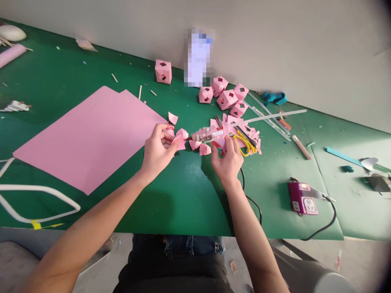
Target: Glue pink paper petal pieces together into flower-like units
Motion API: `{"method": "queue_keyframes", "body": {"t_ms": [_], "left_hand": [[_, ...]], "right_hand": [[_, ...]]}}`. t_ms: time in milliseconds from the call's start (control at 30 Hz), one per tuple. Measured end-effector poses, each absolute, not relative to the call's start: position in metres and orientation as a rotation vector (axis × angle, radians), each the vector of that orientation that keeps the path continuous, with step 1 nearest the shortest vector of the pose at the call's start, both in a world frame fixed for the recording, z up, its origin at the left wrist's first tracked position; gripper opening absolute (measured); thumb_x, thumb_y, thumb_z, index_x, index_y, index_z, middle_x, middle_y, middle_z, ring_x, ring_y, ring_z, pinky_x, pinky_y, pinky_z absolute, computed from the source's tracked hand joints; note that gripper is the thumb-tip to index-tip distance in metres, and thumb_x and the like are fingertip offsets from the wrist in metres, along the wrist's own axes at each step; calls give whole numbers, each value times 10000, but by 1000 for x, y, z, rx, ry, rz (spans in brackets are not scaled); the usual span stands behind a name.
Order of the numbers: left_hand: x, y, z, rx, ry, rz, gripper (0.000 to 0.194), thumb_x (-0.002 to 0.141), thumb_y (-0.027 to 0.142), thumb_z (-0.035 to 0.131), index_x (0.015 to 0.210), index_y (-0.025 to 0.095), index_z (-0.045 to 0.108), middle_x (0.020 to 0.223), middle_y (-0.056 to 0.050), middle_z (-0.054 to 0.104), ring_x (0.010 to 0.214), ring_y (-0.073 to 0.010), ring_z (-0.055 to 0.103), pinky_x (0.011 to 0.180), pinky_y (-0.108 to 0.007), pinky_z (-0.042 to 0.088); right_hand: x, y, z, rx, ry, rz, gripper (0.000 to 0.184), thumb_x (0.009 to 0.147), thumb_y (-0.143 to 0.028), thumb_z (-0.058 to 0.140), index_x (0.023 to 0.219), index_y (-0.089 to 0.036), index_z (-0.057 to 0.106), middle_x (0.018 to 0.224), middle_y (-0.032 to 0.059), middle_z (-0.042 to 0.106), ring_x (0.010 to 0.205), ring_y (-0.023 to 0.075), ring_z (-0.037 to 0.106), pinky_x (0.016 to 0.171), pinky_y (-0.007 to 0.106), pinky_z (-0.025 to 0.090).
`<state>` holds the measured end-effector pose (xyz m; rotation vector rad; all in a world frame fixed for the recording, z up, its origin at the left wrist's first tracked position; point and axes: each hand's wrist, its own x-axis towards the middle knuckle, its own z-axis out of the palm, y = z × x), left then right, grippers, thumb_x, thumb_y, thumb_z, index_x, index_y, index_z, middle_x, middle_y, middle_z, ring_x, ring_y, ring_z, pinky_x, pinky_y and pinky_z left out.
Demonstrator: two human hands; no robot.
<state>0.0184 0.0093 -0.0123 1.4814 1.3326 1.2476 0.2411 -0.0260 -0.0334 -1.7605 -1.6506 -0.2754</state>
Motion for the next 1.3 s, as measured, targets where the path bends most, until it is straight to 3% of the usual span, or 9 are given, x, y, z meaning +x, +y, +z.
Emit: {"method": "queue_keyframes", "body": {"t_ms": [267, 533, 900, 1300], "left_hand": [[17, 9, -12, 1501, 1333, 1251, 351, 799, 221, 732, 1102, 229, 554, 786, 27, 704, 722, -148, 732, 666, -244, 623], [19, 8, -11, 1501, 1328, 1252, 357, 803, 227, 755, 1096, 235, 552, 778, 35, 696, 701, -138, 719, 658, -239, 619], [19, 8, -10, 1500, 1335, 1220, 347, 802, 204, 721, 1105, 236, 556, 764, 50, 688, 672, -134, 720, 644, -245, 629], [17, 8, -9, 1473, 1338, 1226, 356, 821, 245, 768, 1099, 239, 546, 792, 35, 700, 698, -142, 722, 649, -248, 629]], "right_hand": [[248, -27, -29, -1782, -1606, -368, 361, 980, -439, 576, 1218, -180, 660, 920, 82, 688, 793, 231, 663, 621, 319, 478], [242, -25, -27, -1732, -1563, -142, 349, 944, -484, 590, 1117, -189, 660, 761, 4, 606, 613, 167, 527, 598, 309, 442], [238, -25, -29, -1790, -1562, -184, 358, 961, -474, 576, 1170, -193, 652, 828, 33, 635, 691, 194, 580, 603, 312, 431], [241, -27, -27, -1726, -1587, -190, 321, 930, -450, 598, 1125, -198, 637, 806, 12, 638, 621, 165, 540, 582, 302, 413]]}}
